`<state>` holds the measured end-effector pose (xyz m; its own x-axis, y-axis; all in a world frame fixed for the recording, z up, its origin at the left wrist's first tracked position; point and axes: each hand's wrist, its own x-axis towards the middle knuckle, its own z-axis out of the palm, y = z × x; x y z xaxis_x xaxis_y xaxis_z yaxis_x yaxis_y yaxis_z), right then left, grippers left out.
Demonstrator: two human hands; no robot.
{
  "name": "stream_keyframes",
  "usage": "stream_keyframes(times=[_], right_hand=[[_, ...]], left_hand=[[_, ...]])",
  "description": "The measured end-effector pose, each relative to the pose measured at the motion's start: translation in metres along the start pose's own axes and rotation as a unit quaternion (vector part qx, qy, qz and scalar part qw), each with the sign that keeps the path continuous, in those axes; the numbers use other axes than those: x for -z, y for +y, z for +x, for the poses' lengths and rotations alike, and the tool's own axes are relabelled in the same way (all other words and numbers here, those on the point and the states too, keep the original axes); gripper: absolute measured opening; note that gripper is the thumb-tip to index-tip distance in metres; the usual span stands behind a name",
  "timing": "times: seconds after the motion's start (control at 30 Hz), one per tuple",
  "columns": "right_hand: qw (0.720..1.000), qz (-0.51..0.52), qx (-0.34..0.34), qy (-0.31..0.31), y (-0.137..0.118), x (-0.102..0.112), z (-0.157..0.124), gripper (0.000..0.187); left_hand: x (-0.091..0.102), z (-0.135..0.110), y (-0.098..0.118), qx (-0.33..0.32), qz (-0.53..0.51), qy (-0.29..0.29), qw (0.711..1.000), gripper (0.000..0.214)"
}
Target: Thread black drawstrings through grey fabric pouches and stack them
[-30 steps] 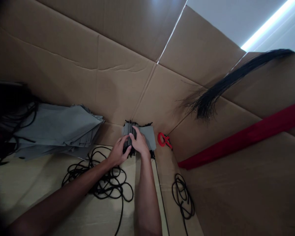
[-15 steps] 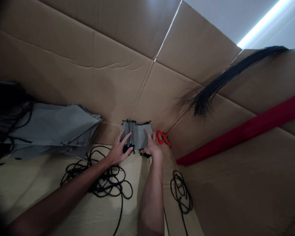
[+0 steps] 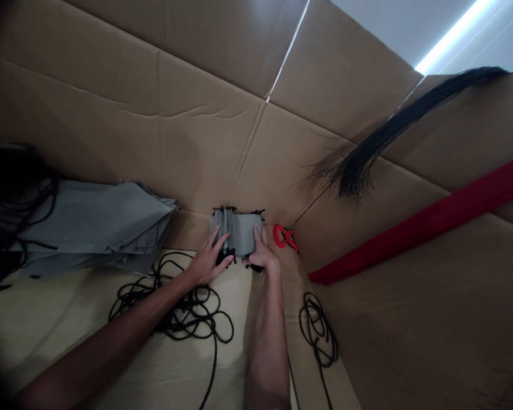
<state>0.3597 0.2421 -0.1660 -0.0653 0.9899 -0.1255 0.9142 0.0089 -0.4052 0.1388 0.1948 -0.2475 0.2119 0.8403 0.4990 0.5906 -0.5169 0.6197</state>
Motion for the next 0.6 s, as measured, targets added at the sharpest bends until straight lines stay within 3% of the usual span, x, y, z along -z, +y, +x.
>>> stream_keyframes(times=[0.27,0.37,0.5,0.6], right_hand=[[0.999,0.036,0.005,0.007,-0.004,-0.003,-0.006,0.056],[0.999,0.041,0.008,0.007,-0.005,-0.004,-0.006,0.055],[0.999,0.043,0.012,-0.002,-0.002,-0.002,-0.007,0.054],[0.999,0.04,0.02,-0.009,0.002,0.0,-0.005,0.057]], left_hand=[[0.009,0.013,0.021,-0.025,0.034,0.008,0.999,0.07],[0.011,0.032,0.029,-0.078,0.047,-0.018,0.996,0.048],[0.009,0.05,0.017,-0.06,0.06,-0.027,0.996,0.032],[0.005,0.049,0.0,-0.048,0.058,-0.024,0.997,0.034]])
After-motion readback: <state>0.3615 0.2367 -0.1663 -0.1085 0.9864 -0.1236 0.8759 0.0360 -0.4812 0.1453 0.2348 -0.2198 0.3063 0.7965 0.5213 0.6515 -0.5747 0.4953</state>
